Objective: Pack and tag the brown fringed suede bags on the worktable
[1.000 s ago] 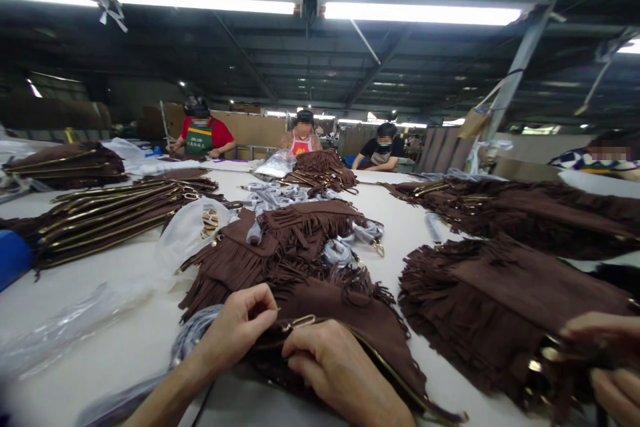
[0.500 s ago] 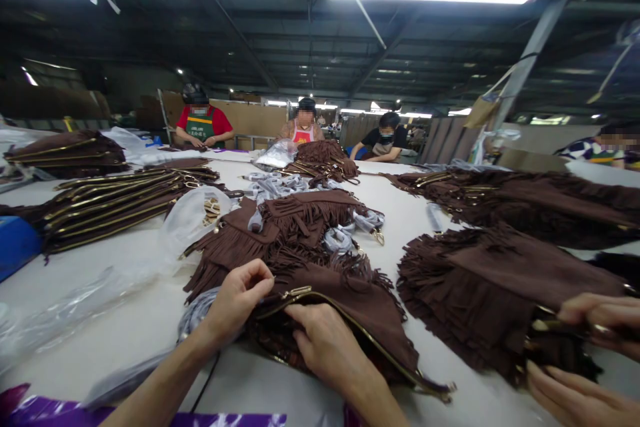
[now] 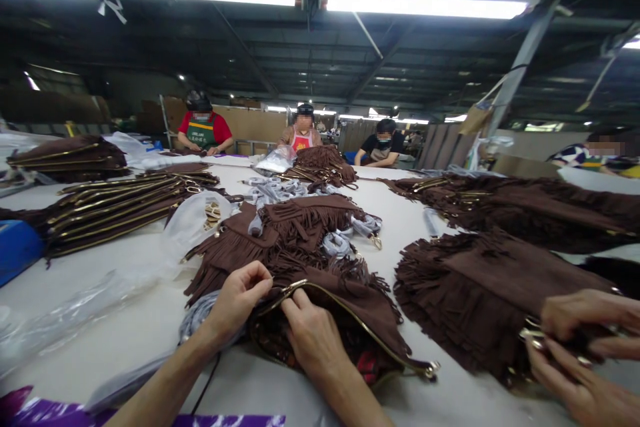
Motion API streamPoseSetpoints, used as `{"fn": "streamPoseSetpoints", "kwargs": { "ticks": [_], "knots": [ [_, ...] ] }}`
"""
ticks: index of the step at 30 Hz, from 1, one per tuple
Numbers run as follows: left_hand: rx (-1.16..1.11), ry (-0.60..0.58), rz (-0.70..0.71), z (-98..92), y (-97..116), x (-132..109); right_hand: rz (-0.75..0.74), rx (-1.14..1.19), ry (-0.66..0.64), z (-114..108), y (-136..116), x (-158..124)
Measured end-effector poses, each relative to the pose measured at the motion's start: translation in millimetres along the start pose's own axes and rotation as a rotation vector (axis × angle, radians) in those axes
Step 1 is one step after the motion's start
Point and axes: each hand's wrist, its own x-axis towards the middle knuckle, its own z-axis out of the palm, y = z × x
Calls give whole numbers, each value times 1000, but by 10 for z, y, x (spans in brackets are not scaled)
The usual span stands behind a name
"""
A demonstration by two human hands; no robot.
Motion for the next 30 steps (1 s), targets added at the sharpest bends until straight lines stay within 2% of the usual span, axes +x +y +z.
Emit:
{"fn": "streamPoseSetpoints", "kwargs": {
  "ticks": [2,7,13,16,18,25,27,30],
  "knots": [
    [17,-9,12,-1,11,-9,-1,88,66,63,22,13],
    [70,-36,46,-3,40,-19,53,613,202,132,90,80],
    [106,-27,46,5,44,-1,242,877,180,154,190,150],
    [137,-74,76,-6,52,4,317,1037,139,160,221,169],
    [179,-126,131,-10,55,1,356,1126,120,144,222,179],
    [460,-382,467,101,16,-75,441,1299,105,87,209,215],
    [587,-398,538,158,-5,-97,468,1327,92,95,218,226],
    [799,-326,596,244,-50,-119,499,1358,81,106,226,237]
  ]
}}
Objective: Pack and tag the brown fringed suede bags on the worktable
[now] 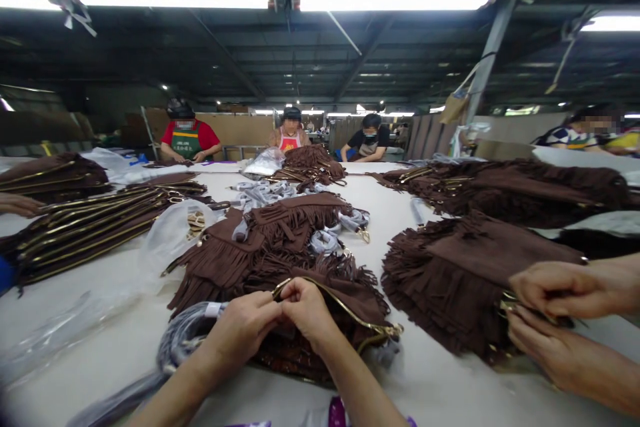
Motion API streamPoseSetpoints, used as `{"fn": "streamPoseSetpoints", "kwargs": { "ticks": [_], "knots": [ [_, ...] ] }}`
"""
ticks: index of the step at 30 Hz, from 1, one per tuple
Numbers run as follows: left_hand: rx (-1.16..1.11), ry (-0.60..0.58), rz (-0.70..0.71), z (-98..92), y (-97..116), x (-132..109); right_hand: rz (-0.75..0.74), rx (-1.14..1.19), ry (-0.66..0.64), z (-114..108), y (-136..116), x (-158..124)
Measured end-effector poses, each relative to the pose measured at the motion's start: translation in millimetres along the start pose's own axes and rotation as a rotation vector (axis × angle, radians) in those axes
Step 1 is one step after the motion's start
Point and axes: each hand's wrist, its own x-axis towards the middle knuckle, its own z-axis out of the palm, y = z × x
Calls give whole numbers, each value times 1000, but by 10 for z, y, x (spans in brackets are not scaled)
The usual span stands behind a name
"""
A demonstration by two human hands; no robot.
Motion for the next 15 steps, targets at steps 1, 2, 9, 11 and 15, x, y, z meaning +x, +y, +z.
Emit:
{"fn": "streamPoseSetpoints", "kwargs": {
  "ticks": [1,2,9,11,15],
  "knots": [
    [65,16,-4,31,10,1,6,8,4,1,0,2],
    [119,32,-5,60,19,2,9,15,9,2,-1,2],
    [272,99,46,181,77,-7,-16,20,29,-18,-18,-37],
    [271,109,13,207,77,-12,-27,18,25,-31,-25,-45],
    [161,105,-76,233,39,-17,-44,22,1,-39,-31,-31]
  ]
}}
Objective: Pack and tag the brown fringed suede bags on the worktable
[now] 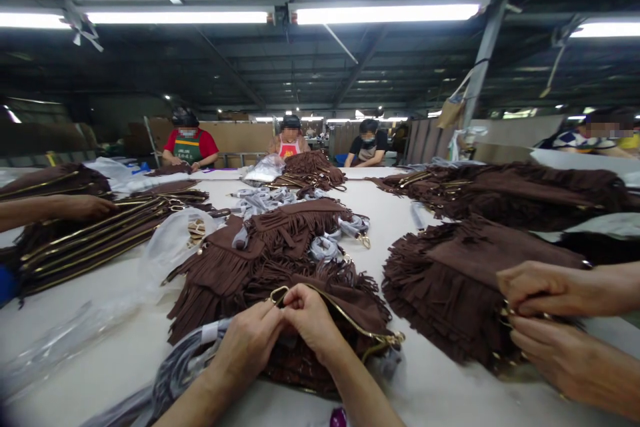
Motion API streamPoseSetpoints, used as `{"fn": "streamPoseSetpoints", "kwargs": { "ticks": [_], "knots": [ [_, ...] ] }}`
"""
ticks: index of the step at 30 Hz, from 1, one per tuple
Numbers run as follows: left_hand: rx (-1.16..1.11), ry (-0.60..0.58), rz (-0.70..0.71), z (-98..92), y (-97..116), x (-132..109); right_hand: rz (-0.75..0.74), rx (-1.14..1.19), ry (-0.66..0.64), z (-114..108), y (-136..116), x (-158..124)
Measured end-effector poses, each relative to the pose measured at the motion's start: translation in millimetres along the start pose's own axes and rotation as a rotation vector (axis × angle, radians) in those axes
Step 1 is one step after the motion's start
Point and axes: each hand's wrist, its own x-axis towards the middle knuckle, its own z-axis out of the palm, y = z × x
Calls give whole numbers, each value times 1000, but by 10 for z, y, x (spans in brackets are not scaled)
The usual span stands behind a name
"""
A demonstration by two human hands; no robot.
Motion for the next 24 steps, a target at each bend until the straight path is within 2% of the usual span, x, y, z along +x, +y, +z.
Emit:
{"fn": "streamPoseSetpoints", "kwargs": {
  "ticks": [5,12,18,24],
  "knots": [
    [-201,-86,-116,-27,-50,33,-30,-2,-16,12,-2,24],
    [-453,-115,-292,-104,-56,82,-92,7,-39,0,-72,-44],
    [-574,-141,-265,-124,-111,84,-75,-26,-35,-13,-56,-78],
    [-623,-96,-286,-132,-189,96,-87,-162,5,-130,-22,-119]
  ]
}}
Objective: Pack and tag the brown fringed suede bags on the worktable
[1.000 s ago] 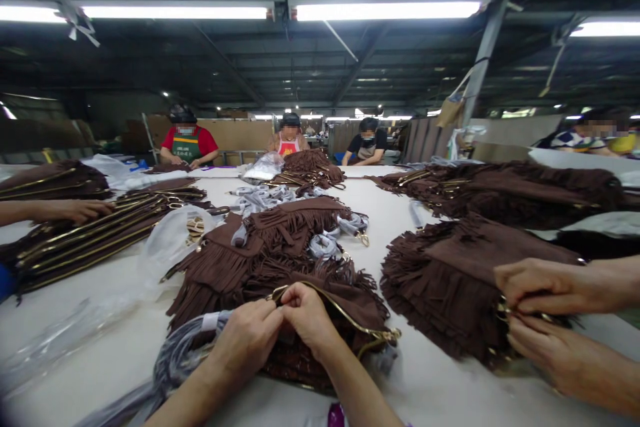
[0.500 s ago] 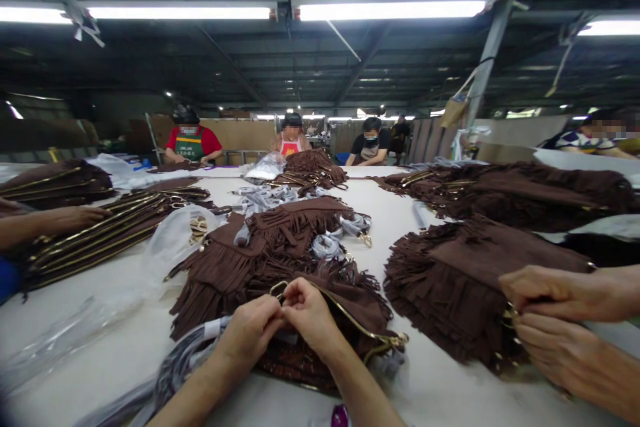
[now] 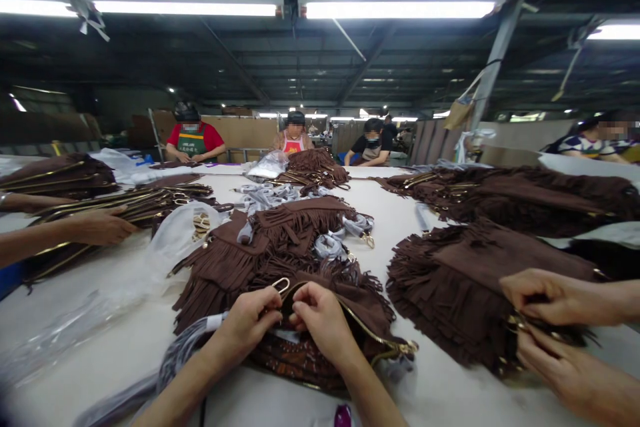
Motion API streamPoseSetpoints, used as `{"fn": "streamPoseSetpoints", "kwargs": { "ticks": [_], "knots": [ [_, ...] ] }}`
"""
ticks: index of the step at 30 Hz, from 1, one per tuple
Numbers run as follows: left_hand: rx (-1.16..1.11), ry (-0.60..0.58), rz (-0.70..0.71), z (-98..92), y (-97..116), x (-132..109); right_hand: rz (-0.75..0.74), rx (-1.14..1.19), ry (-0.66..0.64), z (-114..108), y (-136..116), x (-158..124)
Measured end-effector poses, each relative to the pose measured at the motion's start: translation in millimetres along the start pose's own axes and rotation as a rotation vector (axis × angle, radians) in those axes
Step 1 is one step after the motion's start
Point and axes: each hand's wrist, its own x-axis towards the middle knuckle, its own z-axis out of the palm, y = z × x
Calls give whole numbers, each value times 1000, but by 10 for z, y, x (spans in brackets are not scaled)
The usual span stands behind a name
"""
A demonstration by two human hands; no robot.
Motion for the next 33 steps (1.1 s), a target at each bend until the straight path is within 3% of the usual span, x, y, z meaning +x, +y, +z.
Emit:
{"fn": "streamPoseSetpoints", "kwargs": {
  "ticks": [5,11,14,20,25,29,33],
  "knots": [
    [-68,6,-27,-83,24,5,-168,-229,-24,43,-40,-59],
    [-418,49,-169,-129,9,2,-358,-411,71,260,-100,-105],
    [-487,44,-183,-135,-2,4,-443,-463,98,316,-83,-121],
    [-644,30,-226,-153,-5,7,-379,-465,170,348,-112,-154],
    [-970,20,-341,-179,11,23,-99,9,99,306,-199,-146],
    [-858,86,-386,-171,25,10,-15,186,51,263,-216,-141],
    [-692,71,-331,-160,59,-10,-139,31,56,235,-165,-132]
  ]
}}
